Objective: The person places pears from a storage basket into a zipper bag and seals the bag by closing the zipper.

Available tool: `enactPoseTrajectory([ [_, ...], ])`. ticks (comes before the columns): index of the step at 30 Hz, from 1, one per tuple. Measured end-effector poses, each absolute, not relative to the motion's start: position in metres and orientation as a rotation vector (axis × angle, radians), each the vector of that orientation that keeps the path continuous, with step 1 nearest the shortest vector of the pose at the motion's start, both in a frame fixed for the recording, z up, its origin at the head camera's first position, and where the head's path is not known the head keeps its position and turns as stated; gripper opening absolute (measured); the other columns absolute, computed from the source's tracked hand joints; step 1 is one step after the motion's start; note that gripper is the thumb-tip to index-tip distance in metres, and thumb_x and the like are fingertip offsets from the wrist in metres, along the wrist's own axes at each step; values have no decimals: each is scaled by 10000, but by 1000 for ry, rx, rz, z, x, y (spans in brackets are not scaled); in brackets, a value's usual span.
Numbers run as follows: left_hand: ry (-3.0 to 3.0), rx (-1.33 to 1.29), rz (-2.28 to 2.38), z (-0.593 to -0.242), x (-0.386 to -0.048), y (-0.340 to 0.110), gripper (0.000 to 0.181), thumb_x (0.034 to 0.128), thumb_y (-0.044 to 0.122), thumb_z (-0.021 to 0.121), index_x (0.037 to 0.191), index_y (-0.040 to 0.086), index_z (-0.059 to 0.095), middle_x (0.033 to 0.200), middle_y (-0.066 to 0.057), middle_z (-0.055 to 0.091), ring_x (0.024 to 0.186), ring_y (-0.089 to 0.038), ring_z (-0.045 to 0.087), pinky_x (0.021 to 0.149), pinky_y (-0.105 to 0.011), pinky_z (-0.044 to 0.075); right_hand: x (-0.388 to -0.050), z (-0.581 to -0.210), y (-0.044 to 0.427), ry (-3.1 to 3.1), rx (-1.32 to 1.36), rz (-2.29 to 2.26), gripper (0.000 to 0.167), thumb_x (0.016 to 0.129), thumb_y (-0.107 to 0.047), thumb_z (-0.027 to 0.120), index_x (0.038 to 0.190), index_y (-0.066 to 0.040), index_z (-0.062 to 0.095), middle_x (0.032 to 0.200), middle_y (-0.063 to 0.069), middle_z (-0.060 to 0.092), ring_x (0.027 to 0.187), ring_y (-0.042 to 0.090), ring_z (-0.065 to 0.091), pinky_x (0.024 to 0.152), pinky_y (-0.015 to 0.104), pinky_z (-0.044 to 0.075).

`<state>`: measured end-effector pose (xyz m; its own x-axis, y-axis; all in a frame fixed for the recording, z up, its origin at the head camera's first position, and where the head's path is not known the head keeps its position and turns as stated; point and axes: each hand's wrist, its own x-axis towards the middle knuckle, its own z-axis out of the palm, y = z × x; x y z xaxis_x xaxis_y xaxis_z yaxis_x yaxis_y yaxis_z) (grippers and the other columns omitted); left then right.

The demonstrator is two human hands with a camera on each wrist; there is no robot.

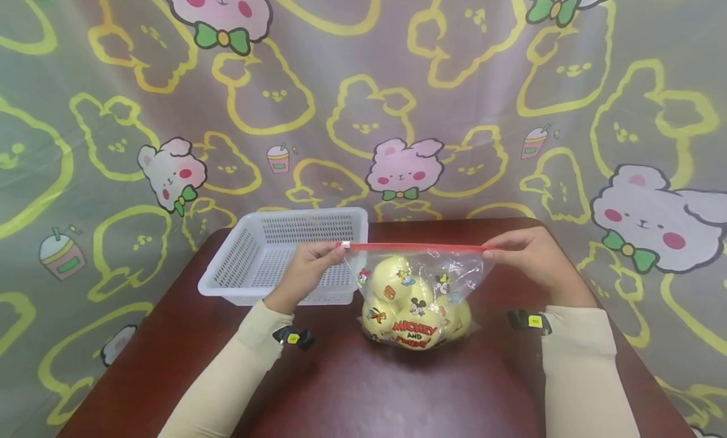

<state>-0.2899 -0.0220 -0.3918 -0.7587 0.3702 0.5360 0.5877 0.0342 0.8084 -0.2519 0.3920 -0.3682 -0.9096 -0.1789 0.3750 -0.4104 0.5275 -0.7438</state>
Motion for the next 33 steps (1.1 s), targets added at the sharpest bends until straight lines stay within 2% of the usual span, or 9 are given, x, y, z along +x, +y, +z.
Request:
enactPoseTrajectory([
  [7, -2093, -961, -1767, -388, -290, -17, 184, 947, 82, 635, 1002, -65, 730, 907, -139, 714, 824, -128, 638, 762, -331, 551, -243, -358, 394, -2604, 297, 1201, 310, 801, -248, 820, 1016, -33, 756, 857, 29, 721, 805, 161, 590, 641, 292, 501],
  [16, -2075, -1035, -1850, -375, -284, -18, 156, 946, -40, 581, 1022, -120, 692, 959, -198, 710, 854, -168, 702, 755, -394, 561, -224, -335, 396, -2597, 229, 1207, 284, 810, -227, 814, 1020, -43, 765, 911, 13, 719, 857, 143, 578, 629, 291, 515],
  [19, -2081, -1048, -1851, -370, -277, -18, 151, 943, -44, 584, 1014, -114, 698, 947, -186, 714, 844, -156, 700, 742, -392, 564, -213, -327, 396, -2587, 233, 1220, 274, 794, -179, 826, 1011, -26, 763, 893, -10, 716, 837, 137, 589, 617, 287, 517],
  [22, -2085, -1074, -1891, -366, -266, -18, 153, 946, -22, 590, 1012, -101, 704, 937, -171, 718, 821, -167, 702, 719, -393, 568, -202, -319, 397, -2563, 303, 1191, 215, 771, -87, 831, 963, -15, 764, 826, -14, 715, 735, 130, 616, 583, 255, 509],
  [27, -2098, -1132, -1951, -364, -248, -18, 154, 942, 4, 612, 984, -119, 694, 903, -177, 714, 755, -214, 707, 656, -420, 571, -182, -311, 401, -2528, 426, 1183, 203, 713, 51, 826, 889, -25, 758, 726, 43, 708, 601, 161, 625, 535, 224, 492],
  [30, -2133, -1079, -1990, -366, -249, -16, 182, 944, 36, 626, 985, -131, 685, 887, -167, 704, 735, -198, 701, 653, -424, 570, -186, -313, 407, -2581, 463, 1219, 194, 754, 15, 810, 932, -29, 746, 746, 59, 714, 608, 188, 650, 550, 240, 510],
  [33, -2199, -961, -2057, -372, -262, -11, 218, 954, 82, 629, 1006, -123, 683, 891, -137, 693, 751, -164, 694, 683, -404, 570, -206, -322, 410, -2654, 499, 1288, 192, 819, -52, 779, 994, 2, 721, 793, 90, 718, 639, 253, 678, 592, 297, 549],
])
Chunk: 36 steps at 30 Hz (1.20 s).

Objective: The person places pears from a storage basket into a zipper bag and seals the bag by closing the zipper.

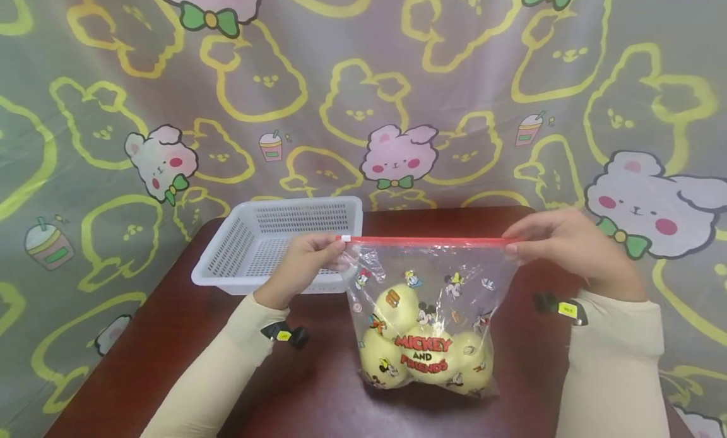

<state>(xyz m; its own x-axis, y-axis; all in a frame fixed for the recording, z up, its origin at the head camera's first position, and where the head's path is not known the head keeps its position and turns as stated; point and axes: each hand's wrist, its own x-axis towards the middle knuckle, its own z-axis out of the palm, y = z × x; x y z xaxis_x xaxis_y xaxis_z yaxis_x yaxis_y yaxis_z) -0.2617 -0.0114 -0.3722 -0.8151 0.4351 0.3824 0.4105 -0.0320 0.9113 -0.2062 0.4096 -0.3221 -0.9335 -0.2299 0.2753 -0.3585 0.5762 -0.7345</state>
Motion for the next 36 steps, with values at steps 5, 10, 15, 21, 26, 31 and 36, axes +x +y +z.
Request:
enactPoseTrajectory([
  [5, 2264, 726, 1954, -382, -303, 1, 231, 963, 136, 627, 1001, -83, 691, 906, -109, 681, 794, -176, 689, 728, -360, 567, -253, -342, 415, -2739, 396, 1326, 291, 847, -187, 776, 1047, 13, 708, 832, 99, 715, 711, 292, 683, 645, 340, 555],
  [10, 2463, 661, 1698, -381, -333, 11, 216, 968, 193, 627, 1001, -8, 699, 897, -97, 689, 824, -209, 694, 739, -337, 564, -290, -360, 419, -2753, 320, 1283, 400, 836, -299, 784, 1104, -15, 699, 881, 76, 719, 777, 239, 677, 678, 314, 528],
  [15, 2563, 619, 1511, -378, -350, 24, 197, 962, 159, 635, 1027, -17, 693, 882, -99, 692, 788, -180, 691, 699, -289, 562, -314, -382, 419, -2748, 289, 1393, 436, 871, -254, 753, 1183, 30, 643, 961, 93, 706, 808, 200, 683, 730, 356, 545],
  [21, 2970, 763, 1071, -374, -342, 33, 292, 965, 184, 626, 1197, 9, 648, 1129, -102, 675, 1001, -205, 652, 838, -317, 522, -305, -392, 406, -2714, 303, 1105, 384, 926, -221, 689, 1234, -1, 625, 1183, 200, 632, 1017, 287, 629, 850, 495, 492],
  [26, 3203, 1301, 653, -379, -268, 29, 451, 979, 214, 592, 1372, 3, 522, 1455, -147, 449, 1336, -276, 421, 1087, -388, 324, -236, -383, 351, -2247, 667, 657, 278, 910, -214, 702, 1115, -26, 708, 1234, 146, 635, 1137, 360, 573, 988, 421, 421],
  [31, 3028, 1727, 299, -406, -217, 44, 598, 1036, 361, 442, 1469, -43, 354, 1540, -187, 283, 1428, -312, 235, 1134, -423, 221, -196, -403, 298, -2054, 1101, 393, 484, 991, -415, 540, 1201, 0, 673, 1321, 146, 584, 1223, 360, 527, 1087, 344, 322],
  [36, 3042, 1654, 53, -433, -221, 65, 756, 1039, 506, 265, 1525, -42, 77, 1592, -192, 66, 1454, -337, 88, 1145, -457, 170, -202, -420, 287, -2372, 1072, 131, 729, 993, -535, 441, 1437, 43, 418, 1494, 186, 385, 1395, 359, 296, 1133, 447, 214],
])
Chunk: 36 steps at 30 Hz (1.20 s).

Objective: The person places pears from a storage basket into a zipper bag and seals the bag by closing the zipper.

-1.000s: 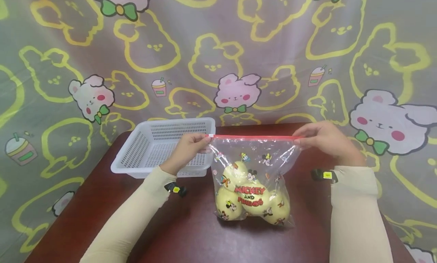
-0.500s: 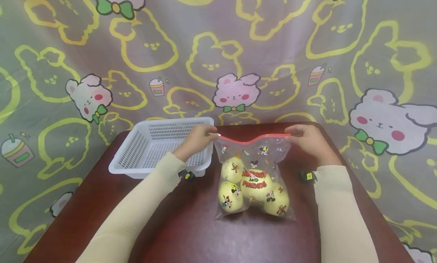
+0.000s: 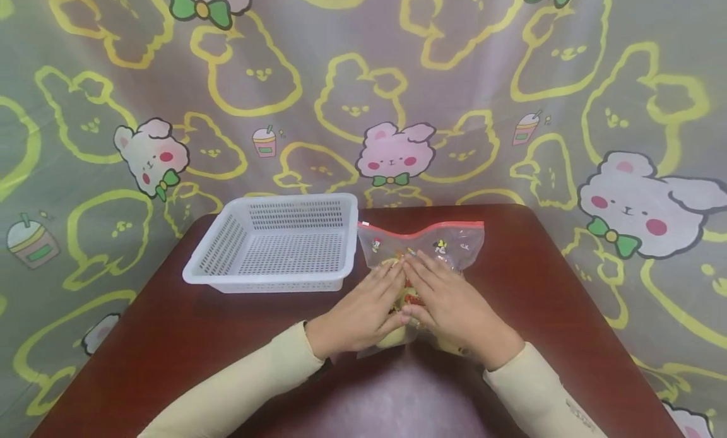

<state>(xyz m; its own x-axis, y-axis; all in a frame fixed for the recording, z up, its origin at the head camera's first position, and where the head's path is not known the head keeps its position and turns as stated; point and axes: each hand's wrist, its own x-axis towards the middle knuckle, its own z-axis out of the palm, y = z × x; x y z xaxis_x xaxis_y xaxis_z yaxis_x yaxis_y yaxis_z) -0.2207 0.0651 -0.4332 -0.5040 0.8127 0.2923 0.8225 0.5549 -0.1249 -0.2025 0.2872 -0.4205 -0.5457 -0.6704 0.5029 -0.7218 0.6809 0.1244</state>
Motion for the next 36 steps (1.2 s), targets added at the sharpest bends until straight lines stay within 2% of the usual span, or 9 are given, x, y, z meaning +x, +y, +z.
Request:
enactPoseTrajectory([
  [3, -2506, -1299, -52, -440, -231, 72, 760, 1041, 500, 266, 1522, -45, 44, 1595, -193, 27, 1453, -351, 70, 1146, -461, 159, -213, -419, 289, -2482, 1004, 59, 762, 981, -525, 475, 1470, 47, 352, 1527, 197, 319, 1423, 362, 227, 1115, 513, 217],
  [8, -2600, -1270, -78, -444, -250, 80, 754, 1038, 511, 226, 1526, -28, 30, 1597, -181, -16, 1458, -335, 4, 1153, -451, 115, -233, -410, 293, -2577, 916, -9, 772, 962, -522, 516, 1486, 17, 340, 1556, 191, 256, 1435, 361, 186, 1094, 572, 225],
  [12, -2674, -1267, -122, -446, -266, 86, 746, 1037, 506, 238, 1532, -24, 67, 1600, -173, -15, 1459, -319, -11, 1155, -454, 102, -254, -411, 297, -2634, 868, 13, 714, 974, -513, 505, 1471, -12, 394, 1550, 211, 256, 1414, 409, 216, 1076, 592, 251],
  [16, -2746, -1266, -140, -452, -276, 87, 745, 1030, 499, 271, 1537, -19, 96, 1604, -164, 5, 1461, -305, -2, 1158, -444, 84, -268, -429, 301, -2704, 878, 114, 678, 994, -509, 468, 1469, -29, 407, 1543, 225, 261, 1390, 432, 256, 1074, 579, 267],
  [21, -2769, -1288, -155, -461, -276, 82, 758, 1019, 514, 263, 1533, -26, 122, 1600, -167, 31, 1461, -304, 4, 1158, -441, 67, -269, -454, 308, -2781, 874, 216, 718, 984, -562, 440, 1499, -68, 367, 1548, 201, 265, 1403, 396, 253, 1073, 575, 270],
  [27, -2770, -1277, -188, -466, -270, 66, 783, 1008, 550, 248, 1529, -28, 159, 1599, -168, 43, 1462, -314, 23, 1160, -431, 47, -261, -463, 303, -2863, 809, 330, 765, 959, -651, 375, 1545, -168, 282, 1585, 153, 192, 1443, 383, 126, 1091, 605, 193],
  [33, -2823, -1216, -211, -468, -273, 53, 787, 991, 534, 295, 1538, -3, 119, 1607, -140, 13, 1464, -305, -10, 1158, -424, 6, -254, -465, 296, -2946, 659, 428, 811, 954, -683, 315, 1563, -161, 200, 1609, 138, 91, 1437, 438, 44, 1080, 644, 161],
  [36, -2802, -1230, -267, -469, -278, 53, 791, 989, 534, 301, 1538, -5, 120, 1608, -145, 20, 1464, -313, -12, 1158, -429, 6, -255, -461, 297, -2967, 629, 463, 838, 942, -691, 343, 1565, -152, 187, 1609, 148, 80, 1430, 456, 48, 1071, 663, 149],
])
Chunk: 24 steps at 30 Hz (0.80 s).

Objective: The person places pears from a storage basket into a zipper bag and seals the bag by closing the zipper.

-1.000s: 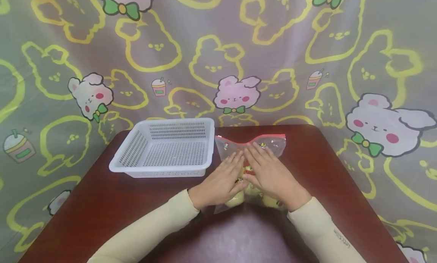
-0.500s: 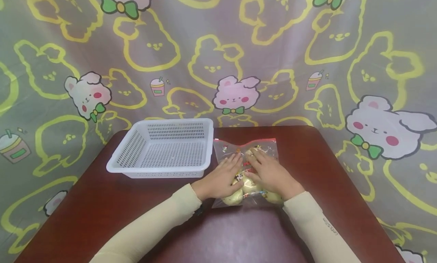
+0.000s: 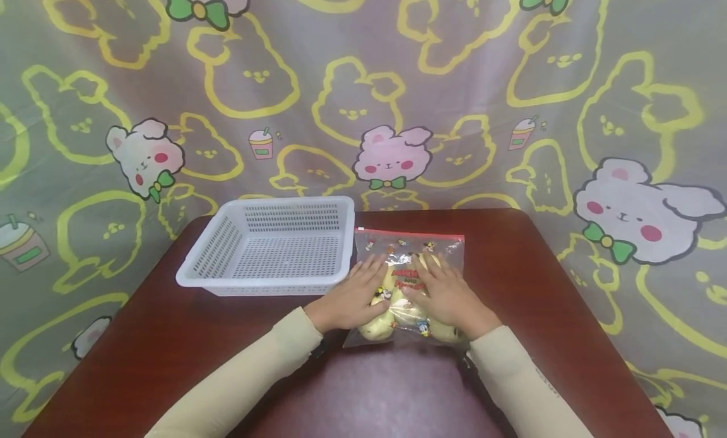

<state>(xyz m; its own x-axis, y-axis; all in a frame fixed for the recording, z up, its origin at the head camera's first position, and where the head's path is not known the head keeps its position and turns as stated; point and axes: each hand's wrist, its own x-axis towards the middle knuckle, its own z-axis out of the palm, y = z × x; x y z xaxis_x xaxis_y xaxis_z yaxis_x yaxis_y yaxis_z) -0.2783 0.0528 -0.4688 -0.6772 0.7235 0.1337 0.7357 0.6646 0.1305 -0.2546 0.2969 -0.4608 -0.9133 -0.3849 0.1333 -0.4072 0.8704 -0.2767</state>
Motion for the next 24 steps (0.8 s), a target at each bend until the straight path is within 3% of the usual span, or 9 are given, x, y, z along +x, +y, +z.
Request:
enactPoseTrajectory([
  [4, -2809, -1197, -320, -470, -280, 47, 908, 961, 663, 276, 1537, -15, 93, 1607, -164, 4, 1464, -313, -29, 1159, -426, 33, -259, -455, 300, -2982, 667, 441, 903, 905, -726, 388, 1566, -146, 181, 1605, 156, 92, 1431, 450, 70, 1084, 646, 132],
  [9, -2908, -1142, -386, -469, -272, 38, 1161, 800, 867, 310, 1548, 23, 35, 1613, -136, -29, 1463, -286, -60, 1150, -394, 114, -260, -456, 306, -3007, 701, 356, 990, 867, -771, 392, 1564, -108, 155, 1612, 133, 63, 1440, 423, 67, 1094, 630, 124],
  [13, -2954, -1121, -380, -469, -266, 32, 1227, 747, 909, 322, 1550, 35, 11, 1614, -129, -29, 1465, -287, -46, 1143, -382, 129, -259, -462, 302, -3011, 711, 360, 1004, 866, -772, 394, 1568, -110, 119, 1618, 105, 46, 1447, 402, 58, 1099, 624, 120],
  [19, -2949, -1166, -307, -465, -273, 32, 1201, 771, 898, 277, 1543, 20, -1, 1609, -159, -34, 1462, -308, -49, 1149, -375, 95, -265, -461, 303, -3023, 694, 386, 1045, 860, -776, 402, 1560, -61, 101, 1614, 127, 50, 1449, 391, 57, 1102, 620, 110],
  [24, -2837, -1283, -195, -449, -289, 35, 1080, 864, 809, 271, 1540, -1, 37, 1605, -183, 33, 1464, -321, 2, 1158, -365, 67, -277, -456, 308, -3000, 668, 535, 1030, 895, -727, 416, 1543, 1, 86, 1606, 170, 43, 1451, 389, 39, 1107, 610, 102],
])
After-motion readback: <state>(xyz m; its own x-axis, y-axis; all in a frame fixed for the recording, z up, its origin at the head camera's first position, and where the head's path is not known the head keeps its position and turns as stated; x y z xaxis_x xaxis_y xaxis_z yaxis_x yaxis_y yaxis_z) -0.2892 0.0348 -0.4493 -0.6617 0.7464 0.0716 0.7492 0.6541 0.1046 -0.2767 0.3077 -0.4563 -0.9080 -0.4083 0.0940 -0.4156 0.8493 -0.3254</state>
